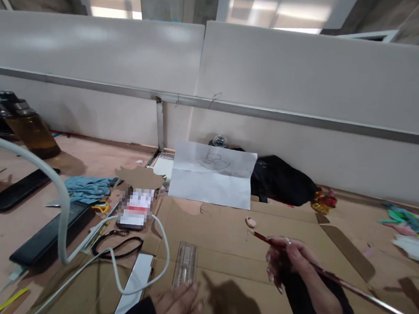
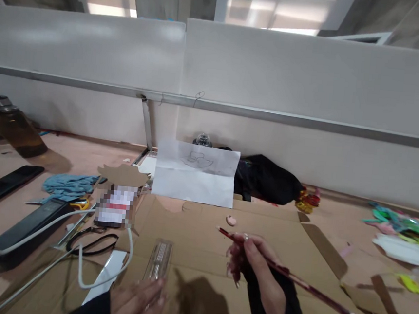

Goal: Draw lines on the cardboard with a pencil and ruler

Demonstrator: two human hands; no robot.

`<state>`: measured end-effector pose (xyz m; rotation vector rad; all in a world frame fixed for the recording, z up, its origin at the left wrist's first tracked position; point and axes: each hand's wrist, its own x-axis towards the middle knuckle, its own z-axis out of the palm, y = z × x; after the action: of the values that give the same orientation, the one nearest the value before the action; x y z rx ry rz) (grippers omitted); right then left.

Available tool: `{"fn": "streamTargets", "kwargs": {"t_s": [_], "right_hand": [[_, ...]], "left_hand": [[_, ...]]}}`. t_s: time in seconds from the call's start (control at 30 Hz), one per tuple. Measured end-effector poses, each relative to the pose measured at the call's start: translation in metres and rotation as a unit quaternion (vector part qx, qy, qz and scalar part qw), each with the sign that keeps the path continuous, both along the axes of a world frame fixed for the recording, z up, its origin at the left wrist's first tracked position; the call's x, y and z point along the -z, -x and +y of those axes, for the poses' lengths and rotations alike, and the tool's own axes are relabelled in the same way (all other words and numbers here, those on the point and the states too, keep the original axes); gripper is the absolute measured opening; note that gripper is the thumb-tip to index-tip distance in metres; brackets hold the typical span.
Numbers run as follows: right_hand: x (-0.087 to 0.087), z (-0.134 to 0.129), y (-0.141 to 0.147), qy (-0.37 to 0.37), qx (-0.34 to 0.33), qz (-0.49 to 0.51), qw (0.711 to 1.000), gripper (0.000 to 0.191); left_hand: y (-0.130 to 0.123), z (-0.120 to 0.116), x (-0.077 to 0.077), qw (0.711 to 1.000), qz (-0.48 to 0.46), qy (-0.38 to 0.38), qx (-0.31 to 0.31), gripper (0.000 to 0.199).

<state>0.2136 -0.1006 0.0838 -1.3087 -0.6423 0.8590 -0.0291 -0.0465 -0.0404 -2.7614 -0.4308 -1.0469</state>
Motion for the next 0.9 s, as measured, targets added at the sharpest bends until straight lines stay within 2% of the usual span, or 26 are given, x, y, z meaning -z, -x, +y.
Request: {"fn": "streamTargets", "kwargs": {"t_s": [0.1, 0.27, 0.33, 0.43, 0.53, 0.63, 0.77, 0.9], "right_hand": [[0.012, 0.006, 0.006, 0.030, -0.062, 0.020, 0.997, 0.037], [0.034, 0.021, 0.022, 0.082, -0.124, 0.055, 0.987, 0.041], [0.040, 0.028, 0.028, 0.087, -0.146, 0.055, 0.984, 0.041], [0.050, 0.039, 0.037, 0.086, -0.148, 0.040, 0.984, 0.041], [0.061, 0.048, 0.044, 0.096, -0.130, 0.035, 0.986, 0.039], [0.069, 0.051, 0.048, 0.109, -0.109, 0.034, 0.988, 0.042], [0.077, 0.050, 0.046, 0.099, -0.099, 0.035, 0.990, 0.044], [0.088, 0.050, 0.041, 0.109, -0.097, 0.044, 0.988, 0.042]], "left_hand": [[-0.012, 0.015, 0.010, 0.999, -0.008, -0.018, -0.025, 0.029], [-0.003, 0.028, 0.022, 0.991, 0.134, -0.009, -0.022, 0.034], [0.001, 0.030, 0.024, 0.988, 0.156, -0.004, -0.015, 0.037], [0.001, 0.034, 0.026, 0.993, 0.116, -0.004, -0.016, 0.040], [-0.003, 0.039, 0.030, 0.996, 0.079, -0.036, -0.003, 0.040], [-0.009, 0.043, 0.040, 0.998, 0.023, -0.054, -0.011, 0.034], [-0.017, 0.045, 0.055, 0.997, -0.056, -0.039, -0.034, 0.033], [-0.020, 0.045, 0.054, 0.995, -0.067, -0.057, -0.051, 0.033]]}}
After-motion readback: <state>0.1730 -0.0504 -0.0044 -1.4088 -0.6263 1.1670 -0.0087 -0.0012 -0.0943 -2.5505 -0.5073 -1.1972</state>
